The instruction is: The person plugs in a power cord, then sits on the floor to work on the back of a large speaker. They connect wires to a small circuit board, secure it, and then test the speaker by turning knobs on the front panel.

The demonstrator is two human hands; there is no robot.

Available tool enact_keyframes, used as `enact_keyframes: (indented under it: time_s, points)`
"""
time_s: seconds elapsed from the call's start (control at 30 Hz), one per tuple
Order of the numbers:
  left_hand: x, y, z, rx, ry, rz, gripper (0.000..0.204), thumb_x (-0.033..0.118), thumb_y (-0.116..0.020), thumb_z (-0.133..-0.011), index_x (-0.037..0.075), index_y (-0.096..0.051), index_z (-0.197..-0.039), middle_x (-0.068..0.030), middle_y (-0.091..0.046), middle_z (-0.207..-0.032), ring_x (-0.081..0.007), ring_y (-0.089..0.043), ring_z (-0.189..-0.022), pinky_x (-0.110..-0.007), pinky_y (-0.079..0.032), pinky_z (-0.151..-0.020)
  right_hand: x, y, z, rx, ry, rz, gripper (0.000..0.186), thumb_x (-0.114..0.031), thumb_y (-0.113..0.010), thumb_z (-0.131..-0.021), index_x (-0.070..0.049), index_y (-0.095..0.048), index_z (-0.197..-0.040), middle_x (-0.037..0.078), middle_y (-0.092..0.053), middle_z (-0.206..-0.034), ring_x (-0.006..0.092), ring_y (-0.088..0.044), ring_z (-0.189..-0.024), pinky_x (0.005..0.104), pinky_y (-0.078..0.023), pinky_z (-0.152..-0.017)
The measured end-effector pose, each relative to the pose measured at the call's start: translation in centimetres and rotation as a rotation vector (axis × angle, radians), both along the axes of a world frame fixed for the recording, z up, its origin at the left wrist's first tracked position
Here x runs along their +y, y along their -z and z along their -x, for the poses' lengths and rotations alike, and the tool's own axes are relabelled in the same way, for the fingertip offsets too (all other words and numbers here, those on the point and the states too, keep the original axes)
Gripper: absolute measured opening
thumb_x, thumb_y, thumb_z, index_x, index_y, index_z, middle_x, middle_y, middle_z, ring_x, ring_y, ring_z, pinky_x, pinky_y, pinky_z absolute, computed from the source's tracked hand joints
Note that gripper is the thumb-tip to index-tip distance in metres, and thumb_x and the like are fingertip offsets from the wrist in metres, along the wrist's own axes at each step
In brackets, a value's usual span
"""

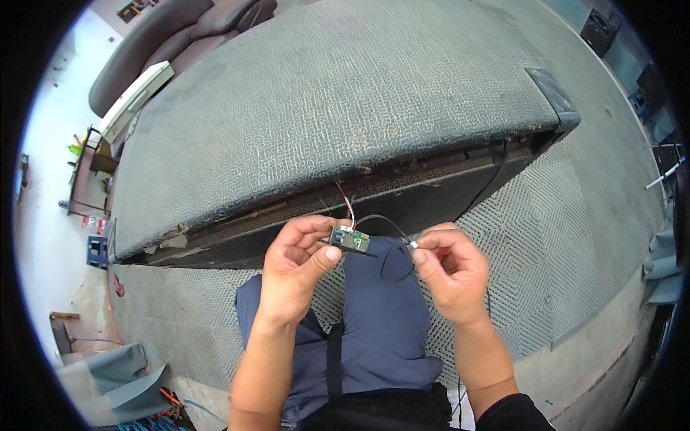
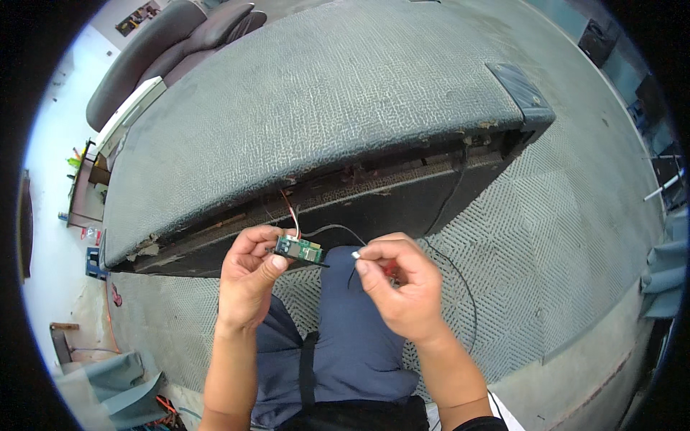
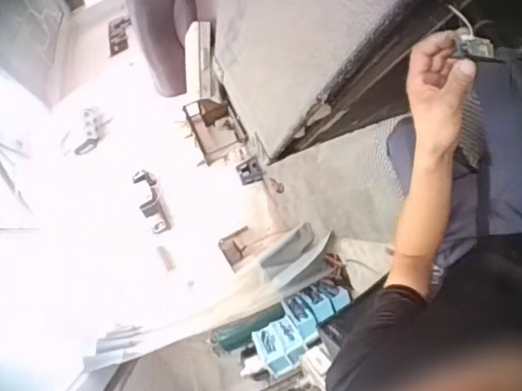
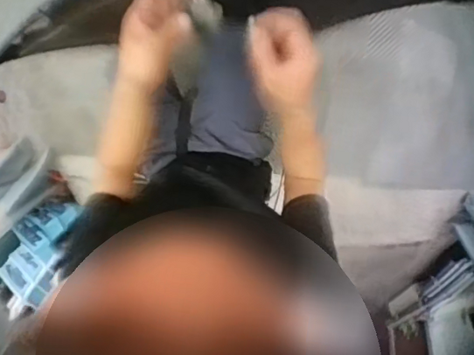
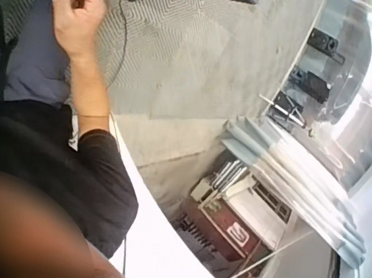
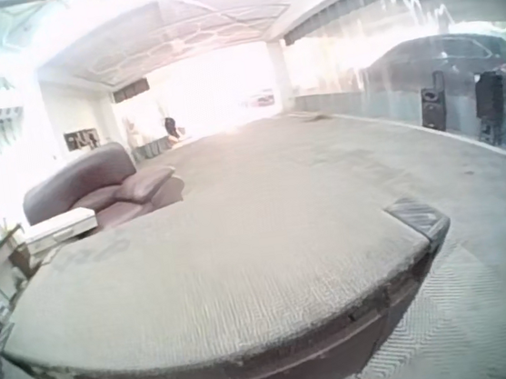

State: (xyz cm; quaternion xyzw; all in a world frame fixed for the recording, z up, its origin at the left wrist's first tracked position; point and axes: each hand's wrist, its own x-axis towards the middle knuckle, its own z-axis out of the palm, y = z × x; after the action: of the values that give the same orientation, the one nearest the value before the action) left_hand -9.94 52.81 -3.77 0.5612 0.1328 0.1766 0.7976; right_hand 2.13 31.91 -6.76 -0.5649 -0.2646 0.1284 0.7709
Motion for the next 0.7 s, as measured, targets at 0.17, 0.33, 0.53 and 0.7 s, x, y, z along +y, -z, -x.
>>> enact_keyframes:
  time_s: [0.17, 0.33, 0.53, 0.7]
  points:
    - [-1.1, 0.1, -0.1, -0.050, -0.021, -0.097, 0.038, -0.008, -0.073, -0.099, -0.001, -0.060, -0.134, -0.0226, -0.069, -0.141, -0.0276, -0.070, -0.128, -0.040, -0.057, -0.110, 2.1, -1.4, -0.6, -0.198, -0.097, 0.086, 0.016, 0.006, -0.076, -0.095, 0.002, -0.071, -0.110, 0.009, -0.067, -0.108, 0.0114, -0.061, -0.088, 0.0247, -0.050, -0.077]
    - [-1.6, -0.3, 0.2, -0.030, -0.061, -0.090, 0.035, -0.009, -0.071, -0.100, 0.000, -0.060, -0.132, -0.0247, -0.067, -0.142, -0.0272, -0.070, -0.127, -0.038, -0.059, -0.106, 4.0, -1.0, -0.9, -0.159, -0.060, 0.018, 0.015, 0.006, -0.076, -0.095, 0.001, -0.075, -0.108, 0.008, -0.070, -0.107, 0.0100, -0.062, -0.081, 0.0250, -0.051, -0.069]
    - [-0.8, 0.8, 0.5, -0.013, -0.060, -0.009, 0.040, -0.009, -0.072, -0.098, 0.000, -0.056, -0.134, -0.0237, -0.073, -0.133, -0.0269, -0.073, -0.121, -0.039, -0.059, -0.104, 3.0, 0.6, -0.6, -0.019, 0.011, -0.089, 0.016, 0.007, -0.069, -0.099, 0.003, -0.066, -0.115, 0.012, -0.066, -0.113, 0.0103, -0.057, -0.085, 0.0240, -0.048, -0.075]
    - [-0.3, 0.9, 0.3, -0.115, 0.031, 0.077, 0.041, -0.011, -0.069, -0.100, 0.000, -0.055, -0.138, -0.0251, -0.069, -0.139, -0.0268, -0.072, -0.122, -0.040, -0.063, -0.101, 1.6, 1.0, 0.3, 0.001, 0.042, -0.064, 0.014, 0.005, -0.067, -0.102, 0.004, -0.064, -0.115, 0.014, -0.065, -0.113, 0.0101, -0.056, -0.086, 0.0248, -0.048, -0.077]
